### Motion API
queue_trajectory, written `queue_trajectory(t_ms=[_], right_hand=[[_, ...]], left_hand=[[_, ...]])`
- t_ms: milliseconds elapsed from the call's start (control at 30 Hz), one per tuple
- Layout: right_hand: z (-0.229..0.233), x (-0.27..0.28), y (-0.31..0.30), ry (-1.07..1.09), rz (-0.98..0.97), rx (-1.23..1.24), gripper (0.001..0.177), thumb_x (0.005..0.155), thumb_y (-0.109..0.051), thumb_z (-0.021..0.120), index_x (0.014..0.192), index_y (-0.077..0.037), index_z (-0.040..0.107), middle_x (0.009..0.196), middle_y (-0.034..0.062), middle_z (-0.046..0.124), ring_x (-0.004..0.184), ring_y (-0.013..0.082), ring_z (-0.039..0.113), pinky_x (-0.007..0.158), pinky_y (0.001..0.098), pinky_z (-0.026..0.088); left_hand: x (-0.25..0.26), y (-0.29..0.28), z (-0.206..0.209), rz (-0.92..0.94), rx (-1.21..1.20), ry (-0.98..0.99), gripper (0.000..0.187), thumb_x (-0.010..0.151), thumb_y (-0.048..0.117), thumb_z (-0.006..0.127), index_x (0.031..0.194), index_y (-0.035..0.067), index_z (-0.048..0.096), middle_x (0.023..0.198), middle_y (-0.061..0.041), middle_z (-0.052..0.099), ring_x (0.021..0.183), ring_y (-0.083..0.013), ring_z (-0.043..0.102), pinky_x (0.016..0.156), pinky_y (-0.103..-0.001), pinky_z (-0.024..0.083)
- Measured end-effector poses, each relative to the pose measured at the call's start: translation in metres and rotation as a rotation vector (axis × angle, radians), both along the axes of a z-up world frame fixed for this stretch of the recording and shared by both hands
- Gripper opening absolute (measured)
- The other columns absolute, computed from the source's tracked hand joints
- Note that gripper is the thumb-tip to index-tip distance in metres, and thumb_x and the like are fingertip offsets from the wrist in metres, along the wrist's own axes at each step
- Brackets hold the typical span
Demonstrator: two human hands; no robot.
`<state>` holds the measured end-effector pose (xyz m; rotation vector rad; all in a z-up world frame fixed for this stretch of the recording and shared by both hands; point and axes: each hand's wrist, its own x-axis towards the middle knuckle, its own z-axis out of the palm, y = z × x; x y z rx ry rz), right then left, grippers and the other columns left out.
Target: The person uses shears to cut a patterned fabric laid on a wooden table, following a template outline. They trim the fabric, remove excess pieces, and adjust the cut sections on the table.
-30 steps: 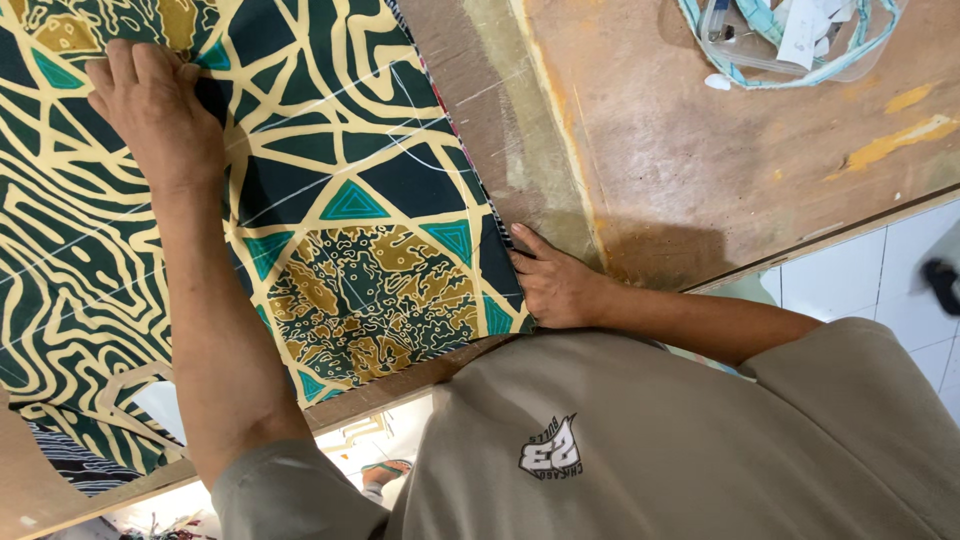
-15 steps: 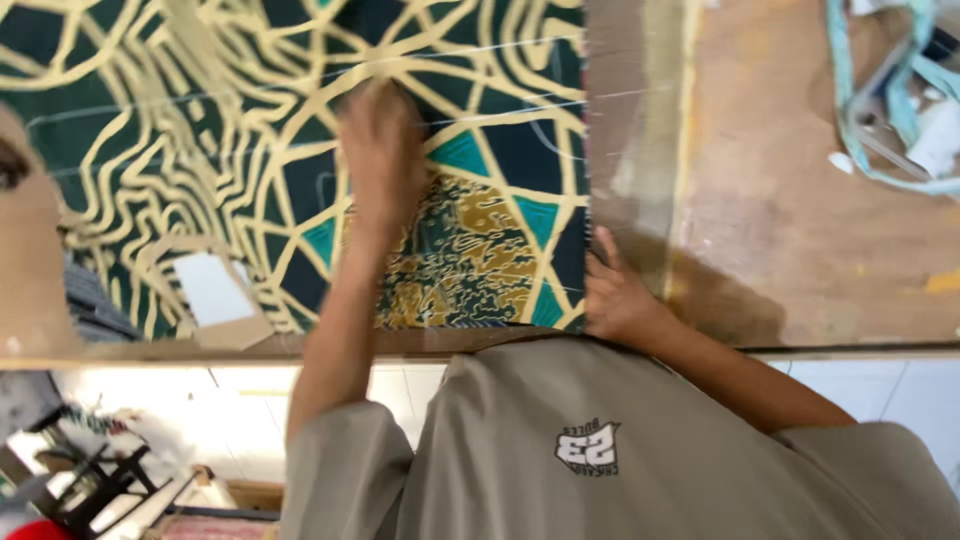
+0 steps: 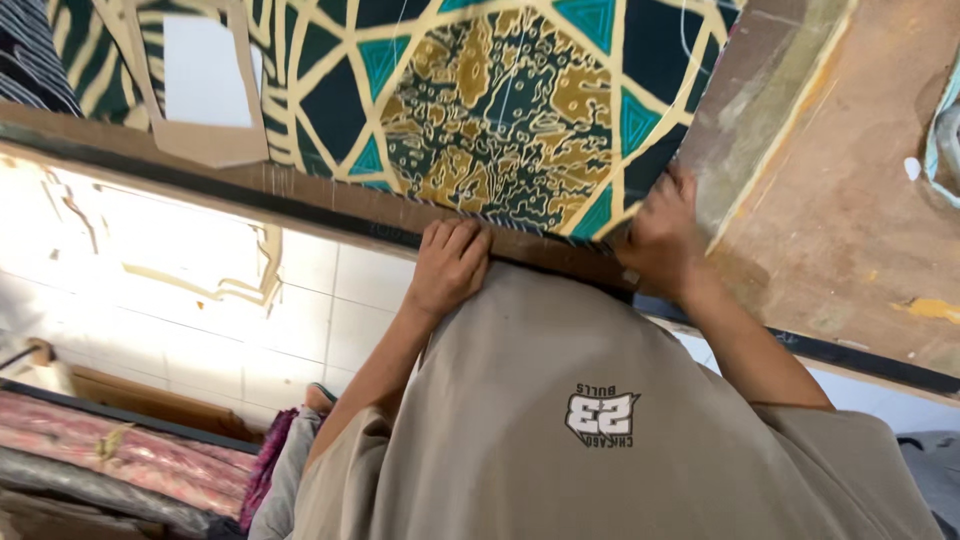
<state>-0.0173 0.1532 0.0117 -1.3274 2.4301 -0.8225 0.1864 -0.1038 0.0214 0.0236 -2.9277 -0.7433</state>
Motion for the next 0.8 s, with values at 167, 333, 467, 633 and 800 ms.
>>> queue_trajectory(t_ms=[167, 333, 467, 633, 800], right_hand=[[-0.014, 0.012, -0.005, 0.054, -0.193, -0.211, 0.055, 0.091, -0.009, 0.079, 0.136, 0.002, 0.049, 0.124, 0.0201, 0.057, 0.116, 0.0435, 0.056, 0.102, 0.053, 0.044], [-0.01, 0.01, 0.008, 0.044, -0.164, 0.051, 0.068, 0.08, -0.011, 0.086, 0.144, -0.008, 0.064, 0.104, 0.0189, 0.054, 0.101, 0.0406, 0.054, 0.086, 0.0495, 0.046], [-0.009, 0.002, 0.007, 0.116, -0.098, 0.039, 0.048, 0.074, -0.011, 0.087, 0.12, -0.012, 0.073, 0.11, 0.0194, 0.054, 0.104, 0.0393, 0.054, 0.085, 0.0493, 0.045], [-0.01, 0.008, 0.018, 0.162, -0.075, 0.108, 0.053, 0.068, 0.0, 0.08, 0.12, -0.012, 0.075, 0.118, 0.0165, 0.057, 0.113, 0.0378, 0.056, 0.095, 0.0498, 0.045], [-0.01, 0.016, 0.016, 0.157, -0.128, 0.129, 0.061, 0.06, 0.003, 0.074, 0.12, -0.009, 0.074, 0.123, 0.0201, 0.057, 0.114, 0.0408, 0.055, 0.096, 0.0509, 0.045]], left_hand=[[0.013, -0.001, -0.005, 0.006, -0.016, 0.063, 0.032, 0.086, 0.009, 0.072, 0.116, 0.001, 0.067, 0.123, -0.016, 0.062, 0.116, -0.0337, 0.059, 0.105, -0.05, 0.044], [0.024, -0.011, -0.008, 0.1, -0.074, 0.117, 0.031, 0.086, 0.006, 0.071, 0.116, 0.001, 0.067, 0.124, -0.016, 0.061, 0.117, -0.0352, 0.058, 0.104, -0.051, 0.044], [0.035, -0.055, -0.011, 0.359, -0.097, 0.164, 0.016, 0.095, 0.003, 0.073, 0.11, 0.003, 0.067, 0.122, -0.016, 0.062, 0.113, -0.0346, 0.059, 0.094, -0.048, 0.043], [0.043, -0.165, -0.016, 0.752, -0.228, 0.165, 0.033, 0.099, 0.011, 0.074, 0.128, 0.0, 0.061, 0.137, -0.025, 0.053, 0.127, -0.0416, 0.05, 0.104, -0.053, 0.041], [0.032, -0.283, -0.014, 0.892, -0.159, 0.032, 0.056, 0.094, 0.024, 0.083, 0.134, -0.003, 0.056, 0.131, -0.026, 0.05, 0.119, -0.0433, 0.049, 0.095, -0.056, 0.042]])
